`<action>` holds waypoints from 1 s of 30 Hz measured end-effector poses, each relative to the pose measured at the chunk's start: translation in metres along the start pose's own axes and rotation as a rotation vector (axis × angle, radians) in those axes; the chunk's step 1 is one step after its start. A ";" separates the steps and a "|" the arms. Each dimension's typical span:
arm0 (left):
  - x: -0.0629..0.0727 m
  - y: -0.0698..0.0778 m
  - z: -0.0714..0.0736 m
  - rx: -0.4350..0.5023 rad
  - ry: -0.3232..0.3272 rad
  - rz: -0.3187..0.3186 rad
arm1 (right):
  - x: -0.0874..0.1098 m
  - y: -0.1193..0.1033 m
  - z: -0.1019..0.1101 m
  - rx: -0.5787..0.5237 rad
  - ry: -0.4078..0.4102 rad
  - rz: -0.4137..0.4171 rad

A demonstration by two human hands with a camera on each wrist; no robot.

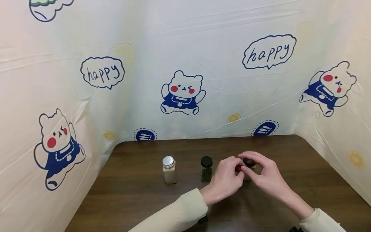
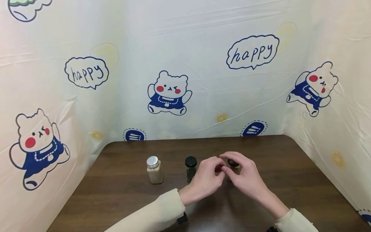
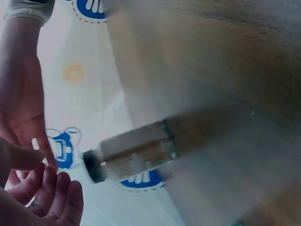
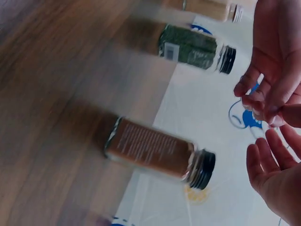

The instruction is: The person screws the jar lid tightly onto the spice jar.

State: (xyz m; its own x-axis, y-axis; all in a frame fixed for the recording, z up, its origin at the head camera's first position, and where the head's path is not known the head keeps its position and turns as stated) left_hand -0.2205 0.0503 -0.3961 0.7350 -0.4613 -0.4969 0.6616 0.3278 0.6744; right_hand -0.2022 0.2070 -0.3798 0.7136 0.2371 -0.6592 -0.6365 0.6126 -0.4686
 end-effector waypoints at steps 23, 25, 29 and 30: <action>0.047 0.010 0.051 -0.134 -0.013 -0.079 | 0.019 -0.030 -0.030 -0.083 -0.094 0.036; 0.051 0.009 0.055 -0.140 -0.012 -0.063 | 0.022 -0.030 -0.033 -0.073 -0.097 0.048; 0.058 0.007 0.061 -0.134 -0.016 -0.023 | 0.027 -0.030 -0.039 -0.059 -0.133 0.051; 0.060 0.006 0.063 -0.129 -0.016 -0.014 | 0.028 -0.030 -0.040 -0.060 -0.151 0.048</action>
State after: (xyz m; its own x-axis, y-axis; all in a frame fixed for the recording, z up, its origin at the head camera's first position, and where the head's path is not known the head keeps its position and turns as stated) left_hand -0.1820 -0.0270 -0.3872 0.7242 -0.4788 -0.4963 0.6858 0.4244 0.5912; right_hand -0.1748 0.1650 -0.4073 0.7149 0.3782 -0.5881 -0.6839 0.5530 -0.4759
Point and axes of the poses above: each hand's wrist, its own x-axis away from the middle knuckle, its own z-axis out of the back of the hand, y = z × x, the point moved 3 cm from there along -x, towards the middle knuckle, and after that the axes turned 10 degrees about x, right-handed, at the moved point
